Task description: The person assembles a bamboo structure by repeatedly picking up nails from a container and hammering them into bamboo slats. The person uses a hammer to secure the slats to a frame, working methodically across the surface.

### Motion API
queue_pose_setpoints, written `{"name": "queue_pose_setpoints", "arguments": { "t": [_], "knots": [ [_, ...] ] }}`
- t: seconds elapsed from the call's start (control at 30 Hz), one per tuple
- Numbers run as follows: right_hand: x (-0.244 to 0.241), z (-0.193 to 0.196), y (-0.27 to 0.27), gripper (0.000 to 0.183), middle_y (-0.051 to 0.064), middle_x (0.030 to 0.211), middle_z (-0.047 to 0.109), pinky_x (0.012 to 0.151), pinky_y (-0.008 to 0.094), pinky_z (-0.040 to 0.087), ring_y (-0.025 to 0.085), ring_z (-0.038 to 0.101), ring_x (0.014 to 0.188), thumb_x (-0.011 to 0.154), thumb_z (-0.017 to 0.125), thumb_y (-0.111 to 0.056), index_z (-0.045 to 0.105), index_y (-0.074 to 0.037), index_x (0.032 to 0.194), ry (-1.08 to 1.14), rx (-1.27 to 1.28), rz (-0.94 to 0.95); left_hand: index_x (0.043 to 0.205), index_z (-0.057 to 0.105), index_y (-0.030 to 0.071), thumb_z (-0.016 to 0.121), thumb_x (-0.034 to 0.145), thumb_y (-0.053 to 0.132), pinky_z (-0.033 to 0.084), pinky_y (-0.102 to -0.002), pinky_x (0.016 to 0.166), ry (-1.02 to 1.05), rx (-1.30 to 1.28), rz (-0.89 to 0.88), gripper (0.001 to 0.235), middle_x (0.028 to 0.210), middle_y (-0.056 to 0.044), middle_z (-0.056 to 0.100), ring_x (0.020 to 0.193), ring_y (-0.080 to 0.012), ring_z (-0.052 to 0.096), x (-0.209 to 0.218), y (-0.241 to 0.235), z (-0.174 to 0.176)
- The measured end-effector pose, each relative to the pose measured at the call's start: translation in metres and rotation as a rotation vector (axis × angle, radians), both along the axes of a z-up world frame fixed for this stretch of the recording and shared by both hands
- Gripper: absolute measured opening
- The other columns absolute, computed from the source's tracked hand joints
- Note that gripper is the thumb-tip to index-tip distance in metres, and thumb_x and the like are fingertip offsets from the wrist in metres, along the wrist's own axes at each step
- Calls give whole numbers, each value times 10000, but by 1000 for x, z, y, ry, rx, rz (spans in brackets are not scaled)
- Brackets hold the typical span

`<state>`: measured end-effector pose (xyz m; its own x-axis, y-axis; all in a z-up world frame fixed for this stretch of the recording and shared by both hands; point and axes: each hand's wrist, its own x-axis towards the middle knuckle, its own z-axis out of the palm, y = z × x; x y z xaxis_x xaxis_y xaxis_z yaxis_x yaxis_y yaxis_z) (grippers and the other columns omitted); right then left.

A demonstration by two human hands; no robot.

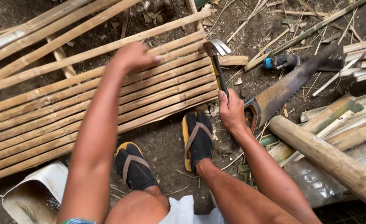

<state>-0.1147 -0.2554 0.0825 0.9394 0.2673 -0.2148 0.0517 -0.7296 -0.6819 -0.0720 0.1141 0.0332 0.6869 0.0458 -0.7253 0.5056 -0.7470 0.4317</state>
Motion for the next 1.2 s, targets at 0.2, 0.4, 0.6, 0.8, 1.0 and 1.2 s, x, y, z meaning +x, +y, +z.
{"name": "queue_pose_setpoints", "arguments": {
  "t": [0.2,0.4,0.6,0.8,1.0,1.2],
  "knots": [
    [-30,-9,-11,340,220,715,639,566,492,485,398,658,638,1086,473,-320,554,0,1006,-66,-45,2,749,714,150,691,898,596,469,-347,631,-82,115,154,470,677,-23,644,629,-169,600,-52,24,31],
    [-56,-1,-34,341,270,709,629,581,556,465,471,650,650,1088,467,-322,518,5,1010,0,-192,-29,708,728,181,761,827,613,496,-385,650,-6,32,142,449,733,-24,673,659,-166,602,-51,10,3],
    [-74,-2,-37,340,277,764,650,615,557,474,488,656,725,1083,476,-324,573,-1,1041,-95,-174,-69,723,720,102,822,782,605,531,-421,745,-151,29,162,516,800,-96,724,731,-233,678,-69,-8,-3],
    [-71,33,1,364,258,729,646,611,531,473,454,659,675,1058,497,-359,615,-15,1037,16,-188,53,912,749,106,763,887,379,486,-454,829,-570,191,317,275,927,-96,717,906,-282,655,-124,-1,29],
    [-81,45,108,352,242,715,601,636,530,448,455,596,689,1054,521,-351,589,-10,1002,74,-15,533,1097,683,-4,655,954,40,504,-453,899,-1044,448,739,153,1079,-185,673,1018,-384,630,-315,50,79],
    [-142,73,215,370,245,726,611,652,521,467,461,598,705,1013,558,-373,574,-4,987,160,50,1008,867,728,38,613,875,57,564,-463,817,-620,680,1377,117,886,-194,732,876,-372,726,-487,67,70]
  ]
}}
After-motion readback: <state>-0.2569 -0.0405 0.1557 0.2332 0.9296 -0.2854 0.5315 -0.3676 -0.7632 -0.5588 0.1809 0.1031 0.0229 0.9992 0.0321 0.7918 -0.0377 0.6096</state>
